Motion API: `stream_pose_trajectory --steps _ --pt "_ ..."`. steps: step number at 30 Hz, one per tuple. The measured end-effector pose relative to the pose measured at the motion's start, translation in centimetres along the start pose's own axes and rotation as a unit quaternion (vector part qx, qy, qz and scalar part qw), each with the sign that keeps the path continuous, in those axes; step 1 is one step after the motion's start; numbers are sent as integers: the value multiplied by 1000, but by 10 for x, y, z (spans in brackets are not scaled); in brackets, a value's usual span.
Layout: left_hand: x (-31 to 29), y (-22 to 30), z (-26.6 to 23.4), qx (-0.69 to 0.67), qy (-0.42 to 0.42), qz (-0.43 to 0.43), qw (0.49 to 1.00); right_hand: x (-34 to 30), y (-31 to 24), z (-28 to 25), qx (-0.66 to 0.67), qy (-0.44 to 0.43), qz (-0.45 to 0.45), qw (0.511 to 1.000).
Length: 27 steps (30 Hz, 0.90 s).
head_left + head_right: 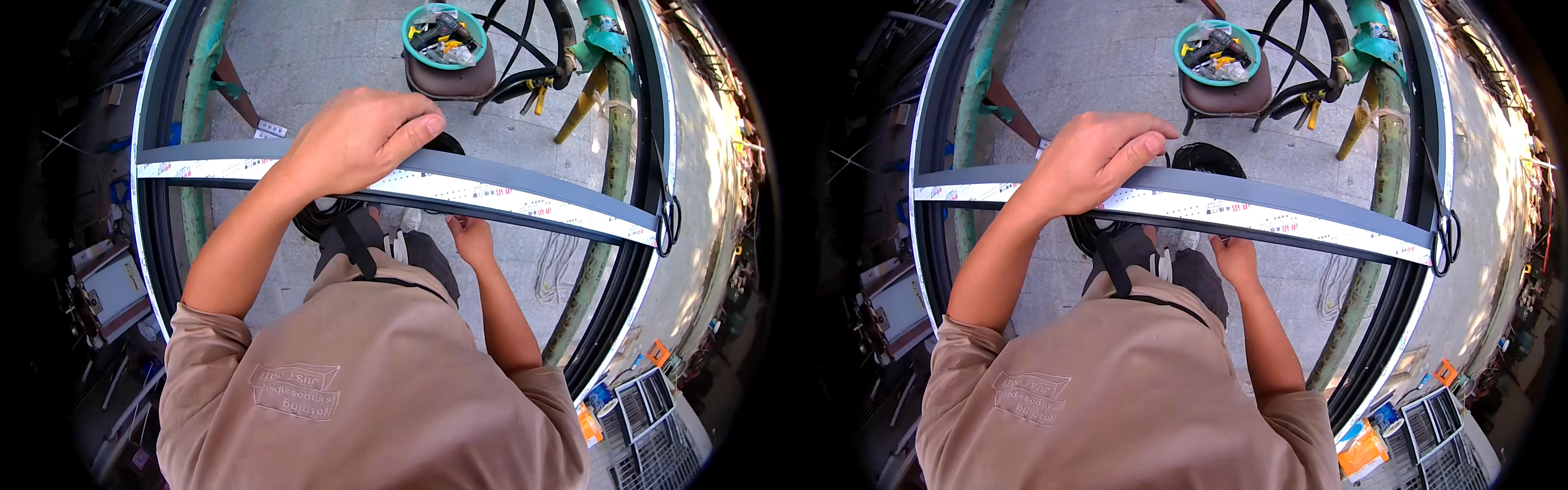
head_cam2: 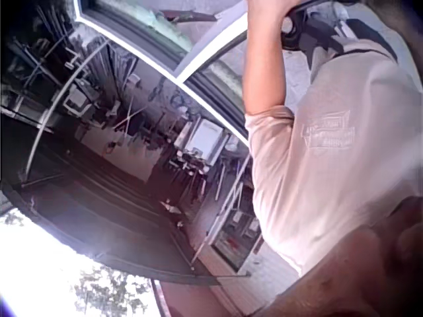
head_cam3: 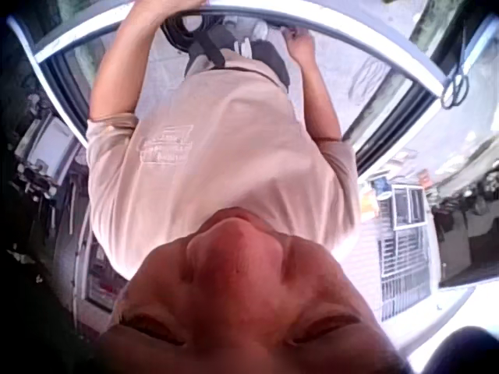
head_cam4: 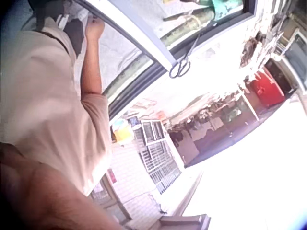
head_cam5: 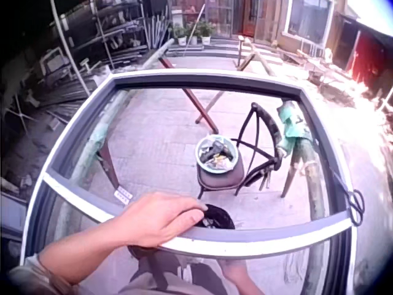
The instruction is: The person prepares a caulking gun by cleaning the tip, applies sealant along the inner edges of a window frame, and uses scissors to cut a length of black rubber gasket strip.
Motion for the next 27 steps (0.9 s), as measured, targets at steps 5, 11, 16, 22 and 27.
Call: stream_pose_trajectory --steps 5,11,16,22,27 --pt "-9 -21 -15 -164 105 -52 980 -8 -45 -33 -10 -16 -66 998" --pt "-11 -36 -19 -222 130 -83 963 -79 -145 -44 16 -227 -247 942" --pt "-5 -37 -15 -177 120 -91 973 -129 -238 -146 176 -230 -310 906" --pt "-11 -36 -21 -195 129 -113 966 -106 -222 -334 40 348 -262 899" --pt "-2 -23 -12 -193 93 -99 972 -84 -136 -429 -144 549 -103 817"
Point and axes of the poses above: each hand's wrist, its own x-axis towards the middle knuckle, its own z-axis out of the palm, y = z × x, the point moved 9 cm from there along x, towards the middle knuckle, and after that the axes turned 10 degrees about y, right-handed, at the moved point
